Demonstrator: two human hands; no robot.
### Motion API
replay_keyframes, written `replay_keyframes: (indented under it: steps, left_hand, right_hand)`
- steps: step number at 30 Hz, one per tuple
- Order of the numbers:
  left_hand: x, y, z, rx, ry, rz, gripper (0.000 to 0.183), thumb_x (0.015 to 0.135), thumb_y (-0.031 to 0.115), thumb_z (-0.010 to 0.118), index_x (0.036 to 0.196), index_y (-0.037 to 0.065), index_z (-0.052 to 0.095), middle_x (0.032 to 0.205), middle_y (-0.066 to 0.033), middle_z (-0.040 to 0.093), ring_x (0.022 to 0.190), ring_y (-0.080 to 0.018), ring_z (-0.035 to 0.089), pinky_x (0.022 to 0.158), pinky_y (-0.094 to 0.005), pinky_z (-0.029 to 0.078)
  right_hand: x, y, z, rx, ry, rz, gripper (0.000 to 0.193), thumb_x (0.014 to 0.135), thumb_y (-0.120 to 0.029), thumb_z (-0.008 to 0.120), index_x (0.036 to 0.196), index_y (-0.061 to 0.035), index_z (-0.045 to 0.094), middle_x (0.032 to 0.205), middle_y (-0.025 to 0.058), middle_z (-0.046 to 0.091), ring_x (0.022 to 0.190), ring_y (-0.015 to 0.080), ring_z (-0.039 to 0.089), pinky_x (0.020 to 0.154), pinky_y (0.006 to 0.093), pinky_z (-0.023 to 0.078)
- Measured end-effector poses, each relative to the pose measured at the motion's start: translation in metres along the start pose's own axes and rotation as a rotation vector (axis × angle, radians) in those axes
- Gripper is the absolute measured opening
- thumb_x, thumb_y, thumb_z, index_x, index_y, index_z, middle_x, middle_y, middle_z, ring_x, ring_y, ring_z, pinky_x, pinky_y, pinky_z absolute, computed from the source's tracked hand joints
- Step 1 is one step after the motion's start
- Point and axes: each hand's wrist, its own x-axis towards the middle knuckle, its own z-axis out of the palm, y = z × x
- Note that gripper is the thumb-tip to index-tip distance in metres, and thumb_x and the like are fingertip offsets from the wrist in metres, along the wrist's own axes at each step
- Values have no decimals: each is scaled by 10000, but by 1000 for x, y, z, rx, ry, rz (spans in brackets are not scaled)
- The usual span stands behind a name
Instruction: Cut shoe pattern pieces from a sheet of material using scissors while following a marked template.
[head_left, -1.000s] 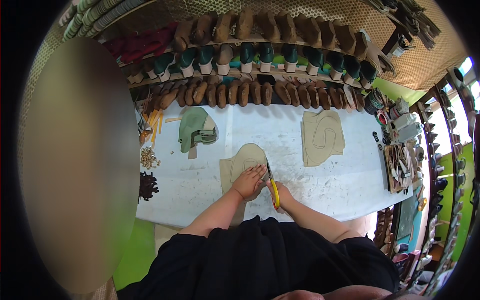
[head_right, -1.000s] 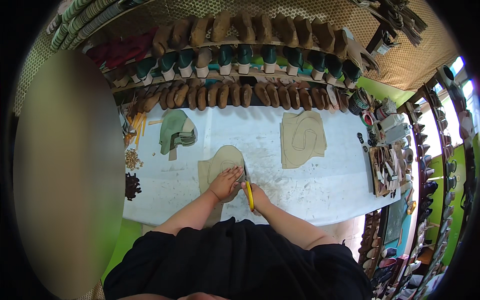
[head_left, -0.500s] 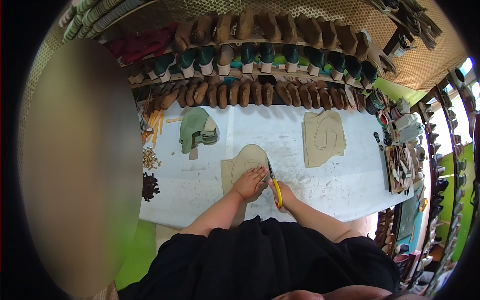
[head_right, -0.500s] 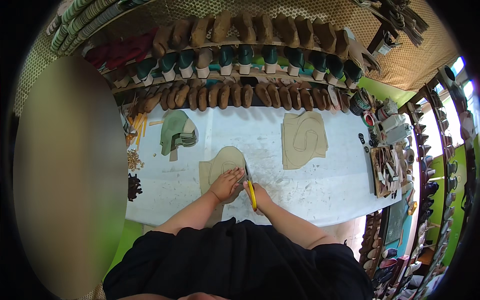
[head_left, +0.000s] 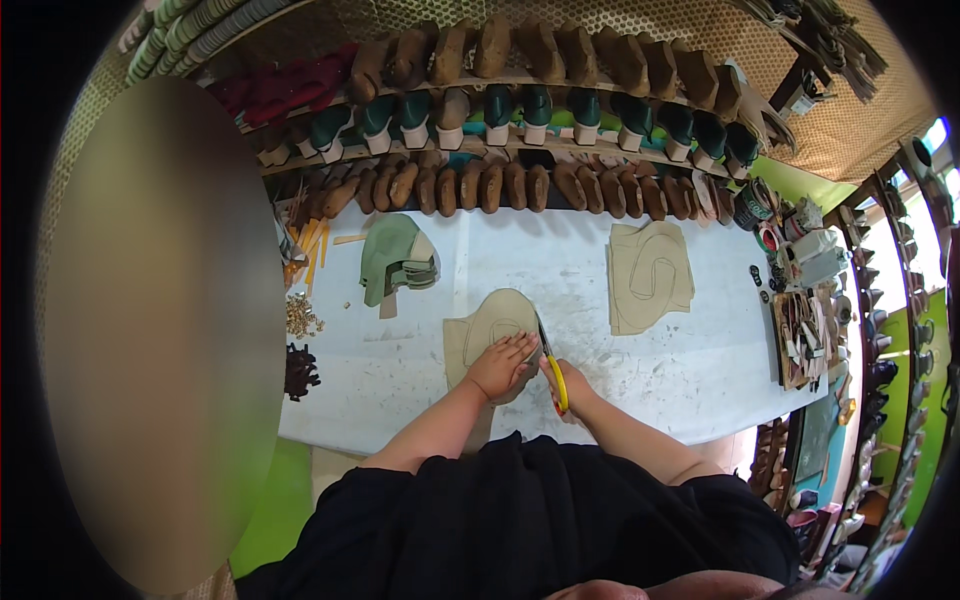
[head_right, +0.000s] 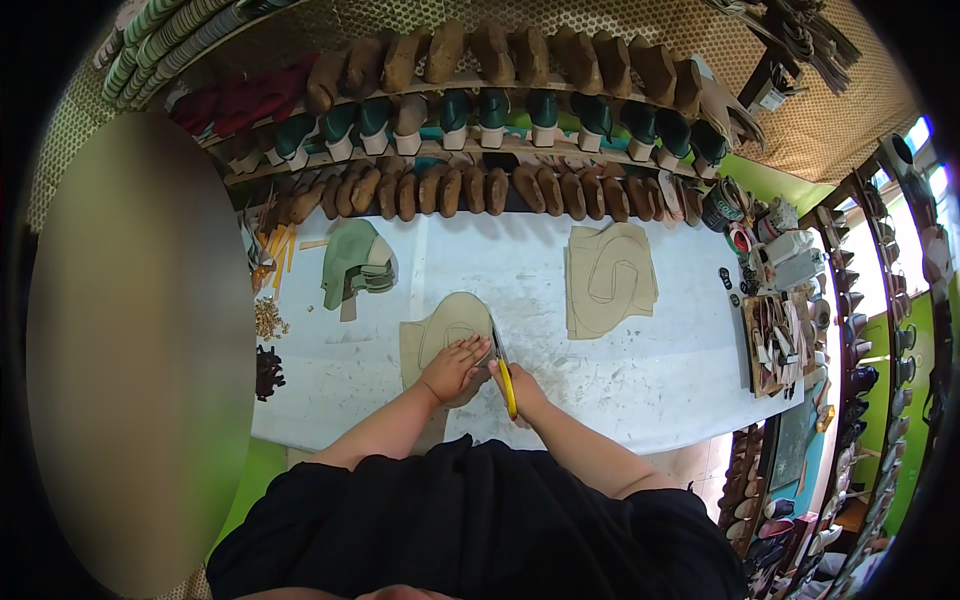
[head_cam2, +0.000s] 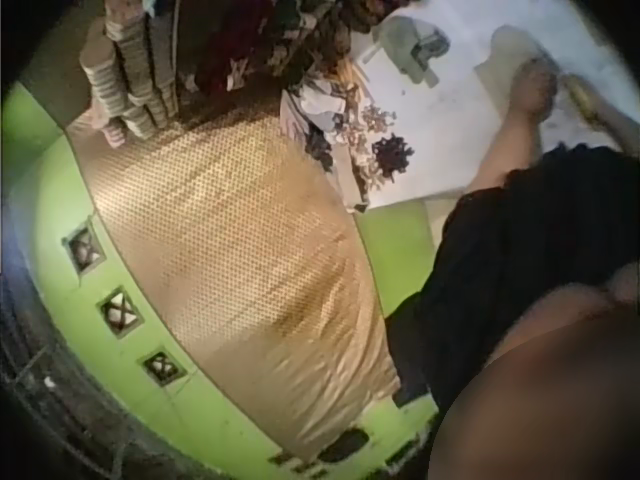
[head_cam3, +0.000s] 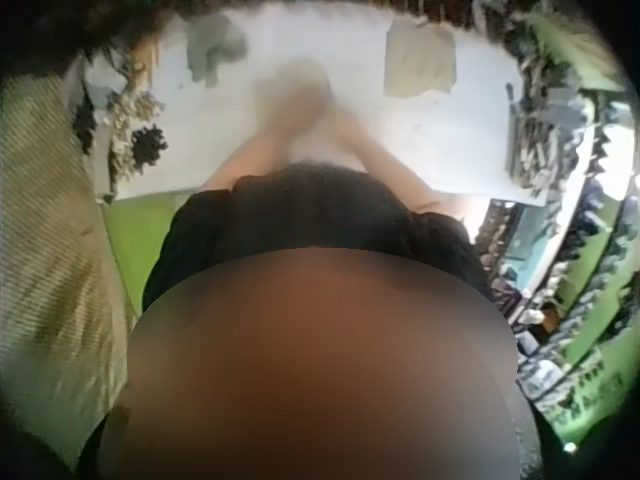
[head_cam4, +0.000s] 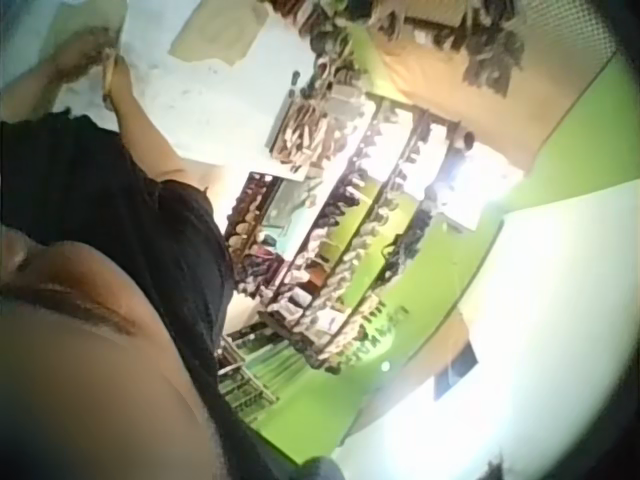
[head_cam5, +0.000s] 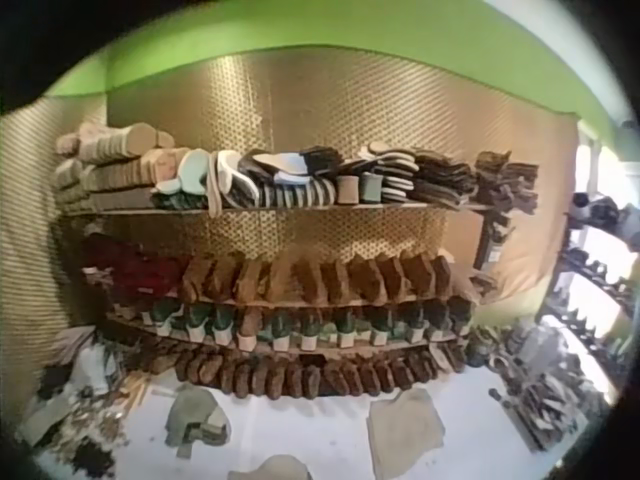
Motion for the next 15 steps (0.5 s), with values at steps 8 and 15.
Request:
replay_keyframes:
  steps: [8, 15]
  left_hand:
    - [-1, -2, 2, 7, 24, 20, 565, 967, 201, 484, 1508, 97, 361, 1547, -82, 394, 1424, -277, 369, 1166, -430, 293]
    - [-1, -2, 3, 3, 30, 21, 566, 959, 191, 483, 1504, 92, 369, 1535, -97, 407, 1420, -285, 376, 1163, -426, 299]
  right_hand:
    - [5, -1, -6, -87, -22, -3, 805, 906, -739, 440, 1036, 40, 596, 708, 176, 632, 589, 266, 642, 536, 372, 495]
    - [13, 10, -7, -142, -11, -35, 811, 905, -742, 436, 1019, 42, 609, 707, 188, 644, 610, 281, 661, 564, 381, 507]
